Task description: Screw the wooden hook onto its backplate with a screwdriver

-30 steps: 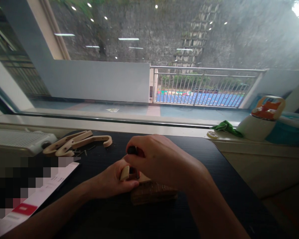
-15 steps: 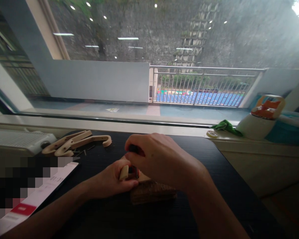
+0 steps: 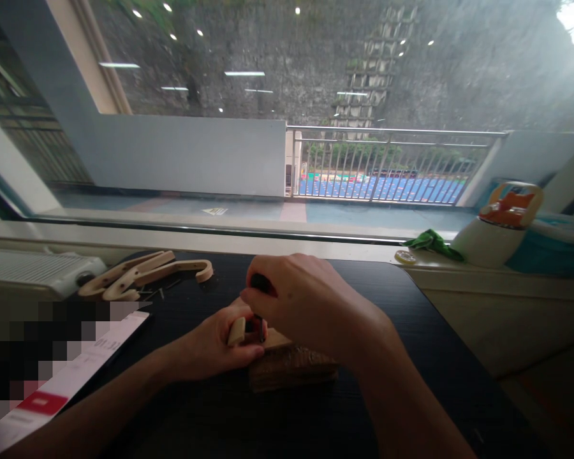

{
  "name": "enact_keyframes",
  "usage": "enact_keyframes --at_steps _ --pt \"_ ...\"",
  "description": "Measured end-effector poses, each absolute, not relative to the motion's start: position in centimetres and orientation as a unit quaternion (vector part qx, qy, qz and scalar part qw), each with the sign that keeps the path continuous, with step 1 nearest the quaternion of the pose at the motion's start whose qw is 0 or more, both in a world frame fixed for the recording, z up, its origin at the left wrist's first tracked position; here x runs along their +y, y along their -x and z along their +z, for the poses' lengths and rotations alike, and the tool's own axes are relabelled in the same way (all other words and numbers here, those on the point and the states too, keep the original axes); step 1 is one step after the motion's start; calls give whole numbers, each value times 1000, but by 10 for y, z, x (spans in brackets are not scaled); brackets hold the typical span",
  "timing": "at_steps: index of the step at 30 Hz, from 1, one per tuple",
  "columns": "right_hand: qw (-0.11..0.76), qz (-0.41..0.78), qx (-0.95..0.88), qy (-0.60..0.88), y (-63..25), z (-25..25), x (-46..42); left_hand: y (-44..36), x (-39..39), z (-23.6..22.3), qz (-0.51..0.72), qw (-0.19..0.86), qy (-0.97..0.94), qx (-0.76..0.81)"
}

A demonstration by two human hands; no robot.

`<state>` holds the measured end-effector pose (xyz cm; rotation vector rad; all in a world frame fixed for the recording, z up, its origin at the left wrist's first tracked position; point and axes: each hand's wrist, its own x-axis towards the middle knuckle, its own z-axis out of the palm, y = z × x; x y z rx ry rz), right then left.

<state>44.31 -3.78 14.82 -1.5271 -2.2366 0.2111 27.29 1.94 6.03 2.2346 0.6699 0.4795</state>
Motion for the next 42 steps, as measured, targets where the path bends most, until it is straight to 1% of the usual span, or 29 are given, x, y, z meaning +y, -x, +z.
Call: enact_keyframes --at_steps 6,12,16,23,36,42 --pt "188 118 -824 522 -439 148 -39 -272 19 57 185 369 -871 266" --pt "215 97 -807 542 -445 143 -28 -273 19 58 185 376 -869 263" --pt "215 90 -803 549 -446 143 -30 -273 20 58 185 376 -871 258" --pt "201 143 -819 517 -442 151 -39 -272 19 58 178 371 -870 273" --pt "197 60 -808 553 -447 145 -34 -273 20 59 176 381 -868 265" --pt "209 102 -816 529 -436 150 -39 -273 18 58 174 374 -866 284"
